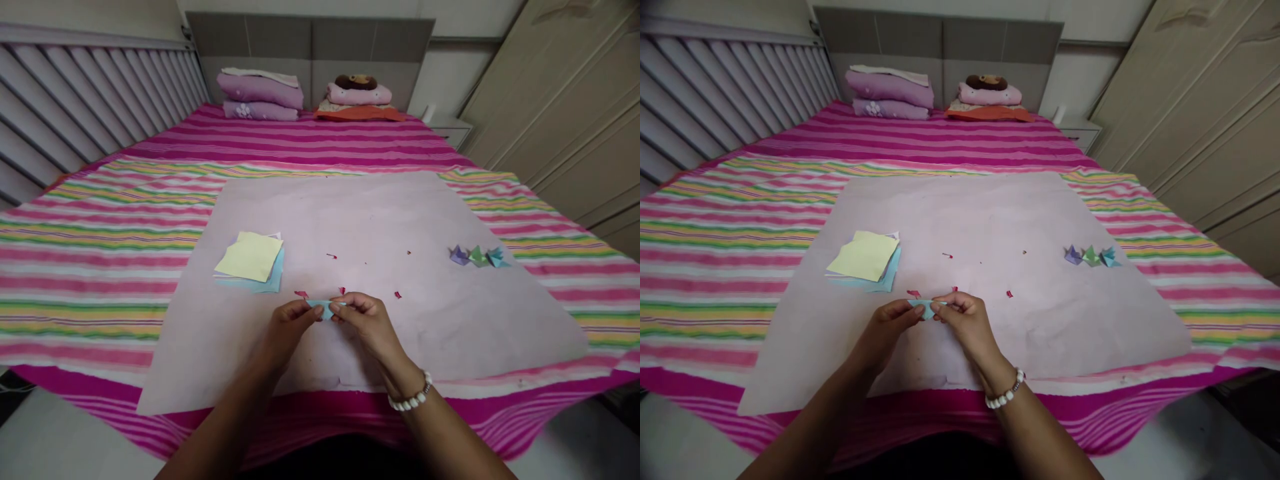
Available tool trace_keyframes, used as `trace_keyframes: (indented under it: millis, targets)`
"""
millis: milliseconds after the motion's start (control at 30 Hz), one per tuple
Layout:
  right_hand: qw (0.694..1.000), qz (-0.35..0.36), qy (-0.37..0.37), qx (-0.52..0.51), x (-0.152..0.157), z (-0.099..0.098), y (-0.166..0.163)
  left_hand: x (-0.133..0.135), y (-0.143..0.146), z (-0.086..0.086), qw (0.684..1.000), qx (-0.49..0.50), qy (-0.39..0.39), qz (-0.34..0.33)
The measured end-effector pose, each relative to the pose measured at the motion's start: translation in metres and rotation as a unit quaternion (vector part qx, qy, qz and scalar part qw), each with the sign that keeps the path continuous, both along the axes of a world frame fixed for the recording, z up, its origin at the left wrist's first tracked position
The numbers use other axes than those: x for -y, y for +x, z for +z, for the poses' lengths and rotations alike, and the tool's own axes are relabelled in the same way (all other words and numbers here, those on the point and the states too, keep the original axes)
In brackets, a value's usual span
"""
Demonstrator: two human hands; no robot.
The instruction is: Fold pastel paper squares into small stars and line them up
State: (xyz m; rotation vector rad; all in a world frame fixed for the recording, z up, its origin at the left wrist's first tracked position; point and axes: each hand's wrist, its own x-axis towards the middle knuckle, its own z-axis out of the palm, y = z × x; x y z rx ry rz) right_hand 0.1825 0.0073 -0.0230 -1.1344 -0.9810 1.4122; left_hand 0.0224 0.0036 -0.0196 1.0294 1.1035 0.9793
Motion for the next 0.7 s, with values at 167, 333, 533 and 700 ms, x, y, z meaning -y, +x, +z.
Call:
trace_keyframes:
  millis: [167, 333, 533, 700]
  targets:
    - [1.0, -0.015, 0.027, -0.001, 0.003, -0.003, -0.002, -0.002, 0.0, 0.0, 0.999, -0.002, 0.011, 0.032]
    - [0.998, -0.019, 0.063, -0.002, 0.006, 0.001, -0.004, -0.007, -0.003, -0.001, 0.997, 0.069, -0.01, 0.033]
    - [0.989, 0.097, -0.041, -0.101, 0.005, 0.014, 0.0, -0.01, -0.014, 0.006, 0.996, 0.051, 0.008, -0.073]
    - [0.985, 0.116, -0.06, -0.112, 0.005, 0.015, 0.001, -0.009, -0.015, 0.011, 0.995, 0.054, 0.015, -0.077]
